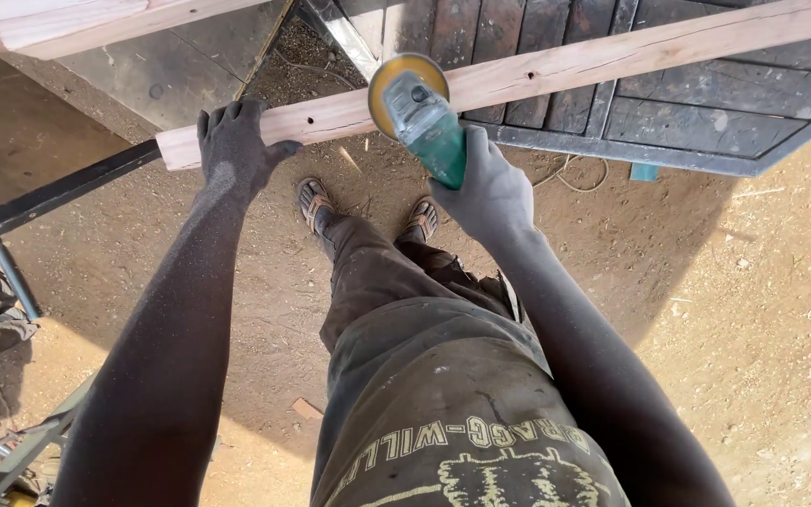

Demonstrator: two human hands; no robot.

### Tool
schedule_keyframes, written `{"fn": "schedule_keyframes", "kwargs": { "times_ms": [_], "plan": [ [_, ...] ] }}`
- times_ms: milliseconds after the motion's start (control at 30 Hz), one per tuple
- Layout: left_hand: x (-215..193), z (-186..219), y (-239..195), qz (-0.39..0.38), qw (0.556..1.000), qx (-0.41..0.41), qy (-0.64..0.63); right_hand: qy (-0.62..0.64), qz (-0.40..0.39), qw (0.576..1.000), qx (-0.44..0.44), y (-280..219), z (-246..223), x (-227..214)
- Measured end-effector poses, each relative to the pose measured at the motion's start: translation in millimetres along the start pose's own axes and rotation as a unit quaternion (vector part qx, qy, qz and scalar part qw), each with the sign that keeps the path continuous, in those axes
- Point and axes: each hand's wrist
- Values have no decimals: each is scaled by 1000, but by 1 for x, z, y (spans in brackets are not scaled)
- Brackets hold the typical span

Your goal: Sanding the surface of wooden planks using an electric angle grinder with a sanding disc.

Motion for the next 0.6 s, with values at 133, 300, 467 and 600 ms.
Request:
{"fn": "schedule_keyframes", "kwargs": {
  "times_ms": [133,300,467,600],
  "plan": [
    [2,-1,4,-3,1000,-12,-2,23,-2,999,28,0,9,-17],
    [15,-10,5,1,1000,-6,-13,63,50,987,139,25,92,-39],
    [40,-32,12,46,991,75,105,94,214,939,252,62,205,-68],
    [40,-37,14,44,989,79,121,117,201,938,257,60,197,-74]
  ]
}}
Point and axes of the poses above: each hand's wrist, its own y-axis towards the middle knuckle, its own x-axis out of the palm, z = x × y, and after that the axes turned 8 degrees about x, right-handed
